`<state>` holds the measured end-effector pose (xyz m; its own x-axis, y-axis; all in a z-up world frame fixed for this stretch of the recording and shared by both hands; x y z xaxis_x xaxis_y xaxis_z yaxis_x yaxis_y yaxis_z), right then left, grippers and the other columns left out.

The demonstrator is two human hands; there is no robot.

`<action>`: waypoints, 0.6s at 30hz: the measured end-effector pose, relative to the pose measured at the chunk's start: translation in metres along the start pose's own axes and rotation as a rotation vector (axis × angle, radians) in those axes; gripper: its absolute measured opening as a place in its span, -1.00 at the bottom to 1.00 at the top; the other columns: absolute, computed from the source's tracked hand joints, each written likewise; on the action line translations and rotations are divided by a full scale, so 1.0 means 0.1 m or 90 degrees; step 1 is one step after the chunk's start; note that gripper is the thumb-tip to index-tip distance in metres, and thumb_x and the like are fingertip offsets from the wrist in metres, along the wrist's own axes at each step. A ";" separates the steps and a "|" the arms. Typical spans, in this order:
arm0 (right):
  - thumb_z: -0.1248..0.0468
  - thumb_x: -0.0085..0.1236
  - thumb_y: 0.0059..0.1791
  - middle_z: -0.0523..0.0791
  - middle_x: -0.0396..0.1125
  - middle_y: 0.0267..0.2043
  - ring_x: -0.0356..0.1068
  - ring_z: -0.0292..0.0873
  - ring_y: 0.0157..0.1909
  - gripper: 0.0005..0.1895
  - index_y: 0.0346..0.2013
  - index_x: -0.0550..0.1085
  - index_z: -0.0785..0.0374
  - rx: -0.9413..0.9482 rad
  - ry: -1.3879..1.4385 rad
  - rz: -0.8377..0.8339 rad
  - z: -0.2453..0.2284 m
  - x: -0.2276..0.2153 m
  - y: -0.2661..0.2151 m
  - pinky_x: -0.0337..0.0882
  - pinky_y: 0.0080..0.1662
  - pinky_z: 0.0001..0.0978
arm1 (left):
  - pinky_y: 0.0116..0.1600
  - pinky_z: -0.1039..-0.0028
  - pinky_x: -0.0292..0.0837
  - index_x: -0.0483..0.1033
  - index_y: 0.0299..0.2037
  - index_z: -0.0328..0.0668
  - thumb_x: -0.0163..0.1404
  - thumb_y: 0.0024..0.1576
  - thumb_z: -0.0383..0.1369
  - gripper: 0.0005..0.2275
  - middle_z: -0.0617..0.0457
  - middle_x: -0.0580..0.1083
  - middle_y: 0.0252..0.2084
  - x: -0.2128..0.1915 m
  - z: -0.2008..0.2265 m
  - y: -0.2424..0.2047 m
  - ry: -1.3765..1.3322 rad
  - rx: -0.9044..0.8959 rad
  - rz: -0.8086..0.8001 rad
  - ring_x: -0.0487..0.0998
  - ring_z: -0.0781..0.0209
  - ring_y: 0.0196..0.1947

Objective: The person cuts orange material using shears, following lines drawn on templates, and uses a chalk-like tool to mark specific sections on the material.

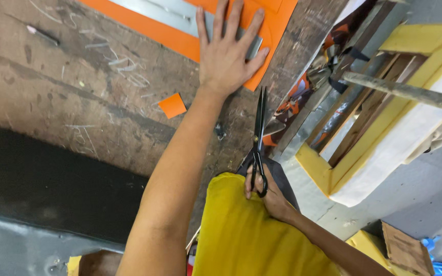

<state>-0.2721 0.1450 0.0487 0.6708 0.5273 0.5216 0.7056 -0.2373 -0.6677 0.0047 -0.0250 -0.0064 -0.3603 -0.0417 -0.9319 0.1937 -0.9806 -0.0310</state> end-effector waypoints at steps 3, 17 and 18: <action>-0.13 -0.26 0.20 -0.07 0.25 -0.29 0.31 -0.19 -0.26 -0.48 0.12 0.18 0.28 -0.051 0.034 0.029 0.17 0.19 0.03 0.36 -0.11 -0.32 | 0.44 -0.36 -0.27 0.37 0.34 0.11 0.02 0.28 0.08 -0.50 -0.15 0.30 0.27 0.08 -0.01 -0.01 0.012 -0.028 -0.051 0.16 -0.24 0.36; -0.16 -0.16 0.16 -0.08 0.28 -0.34 0.30 -0.22 -0.34 -0.46 0.09 0.20 0.26 -0.127 0.198 0.163 0.28 0.73 0.52 0.33 -0.23 -0.39 | 0.38 -0.35 -0.14 0.49 0.19 0.13 0.03 0.27 0.06 -0.61 -0.10 0.38 0.12 0.15 -0.02 -0.05 0.055 0.030 0.055 0.27 -0.23 0.22; -0.16 -0.16 0.16 -0.08 0.28 -0.35 0.30 -0.22 -0.35 -0.47 0.08 0.21 0.27 -0.137 0.193 0.173 0.28 0.75 0.54 0.34 -0.23 -0.38 | 0.38 -0.35 -0.15 0.49 0.19 0.12 0.03 0.28 0.06 -0.61 -0.10 0.37 0.14 0.16 -0.02 -0.03 0.062 0.039 0.074 0.27 -0.24 0.23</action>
<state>-0.1903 0.1949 0.0372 0.8523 0.1675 0.4955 0.5042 -0.5146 -0.6935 0.0005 -0.0225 -0.0225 -0.2480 -0.1399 -0.9586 0.1720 -0.9802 0.0985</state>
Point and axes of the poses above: each hand's wrist, its own y-axis towards the middle knuckle, its own x-axis out of the palm, z = x × y, the point moved 3 cm from there along y, towards the middle knuckle
